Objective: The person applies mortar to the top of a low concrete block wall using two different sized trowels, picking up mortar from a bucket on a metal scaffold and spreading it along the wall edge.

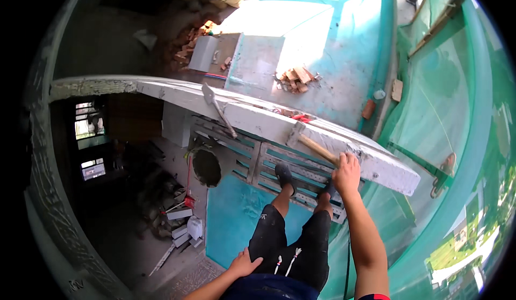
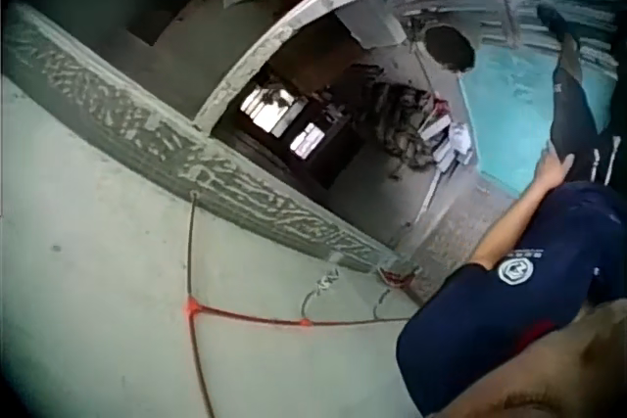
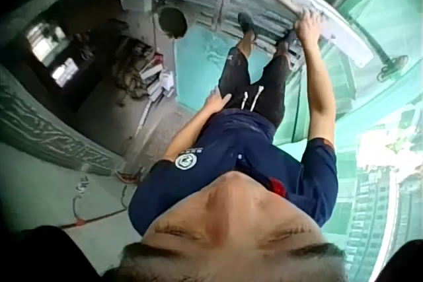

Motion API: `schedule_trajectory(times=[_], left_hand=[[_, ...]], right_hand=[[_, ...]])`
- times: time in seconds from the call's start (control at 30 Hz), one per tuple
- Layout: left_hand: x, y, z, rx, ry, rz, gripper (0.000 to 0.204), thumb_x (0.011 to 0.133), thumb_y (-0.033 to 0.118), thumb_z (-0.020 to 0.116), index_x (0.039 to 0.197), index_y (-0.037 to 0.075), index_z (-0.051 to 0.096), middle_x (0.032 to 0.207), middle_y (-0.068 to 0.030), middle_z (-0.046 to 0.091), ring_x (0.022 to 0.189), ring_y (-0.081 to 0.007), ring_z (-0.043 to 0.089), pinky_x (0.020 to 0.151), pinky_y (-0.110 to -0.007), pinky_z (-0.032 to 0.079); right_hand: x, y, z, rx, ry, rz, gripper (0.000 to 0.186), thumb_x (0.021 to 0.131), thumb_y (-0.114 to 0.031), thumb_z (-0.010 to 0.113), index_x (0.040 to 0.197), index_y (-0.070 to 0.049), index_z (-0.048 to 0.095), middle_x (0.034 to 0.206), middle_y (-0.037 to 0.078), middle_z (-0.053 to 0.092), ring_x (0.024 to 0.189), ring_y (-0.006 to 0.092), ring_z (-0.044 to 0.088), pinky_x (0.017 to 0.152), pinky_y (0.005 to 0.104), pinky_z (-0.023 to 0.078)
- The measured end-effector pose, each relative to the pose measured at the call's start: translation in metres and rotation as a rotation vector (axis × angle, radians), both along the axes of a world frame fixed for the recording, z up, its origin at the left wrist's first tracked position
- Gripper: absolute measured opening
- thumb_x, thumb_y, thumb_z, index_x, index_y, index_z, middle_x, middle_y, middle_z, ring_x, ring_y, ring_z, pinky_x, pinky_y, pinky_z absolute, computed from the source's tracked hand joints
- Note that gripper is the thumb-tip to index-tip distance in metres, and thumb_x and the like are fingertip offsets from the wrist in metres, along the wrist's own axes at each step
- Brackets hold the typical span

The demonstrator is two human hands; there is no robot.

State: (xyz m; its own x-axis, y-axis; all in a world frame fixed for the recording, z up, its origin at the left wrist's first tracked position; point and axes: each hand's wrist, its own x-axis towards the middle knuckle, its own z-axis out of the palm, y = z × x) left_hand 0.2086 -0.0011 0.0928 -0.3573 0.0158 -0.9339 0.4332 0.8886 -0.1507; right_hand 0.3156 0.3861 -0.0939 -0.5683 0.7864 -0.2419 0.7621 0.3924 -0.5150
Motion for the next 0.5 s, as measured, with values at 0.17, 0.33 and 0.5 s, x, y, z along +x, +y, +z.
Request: schedule_trajectory(times=[0.17,0.33,0.5], left_hand=[[-0.018,-0.027,-0.006,0.012,0.059,0.159,0.102,0.08,0.064,0.051,0.137,-0.014,0.021,0.125,-0.0357,0.045,0.114,-0.0452,0.05,0.095,-0.045,0.044],[-0.041,-0.072,-0.04,0.014,0.005,0.329,0.104,0.08,0.068,0.05,0.135,-0.016,0.023,0.125,-0.0359,0.046,0.115,-0.0447,0.05,0.094,-0.046,0.044],[-0.105,-0.102,-0.059,0.062,-0.044,0.403,0.101,0.078,0.068,0.05,0.132,-0.015,0.029,0.125,-0.0343,0.047,0.118,-0.0428,0.049,0.096,-0.046,0.044]], right_hand=[[-0.061,-0.006,-0.04,0.139,-0.194,0.013,0.023,0.071,-0.004,0.055,0.093,-0.003,0.053,0.092,0.015,0.054,0.09,0.0341,0.053,0.077,0.0434,0.045],[-0.066,-0.012,-0.032,-0.068,-0.334,0.188,0.036,0.067,-0.018,0.064,0.096,-0.002,0.051,0.096,0.02,0.058,0.093,0.0374,0.057,0.08,0.0458,0.048],[-0.083,-0.054,-0.005,-0.372,-0.299,-0.021,0.038,0.07,-0.019,0.06,0.095,0.006,0.046,0.074,0.026,0.061,0.066,0.0384,0.064,0.062,0.0453,0.052]])
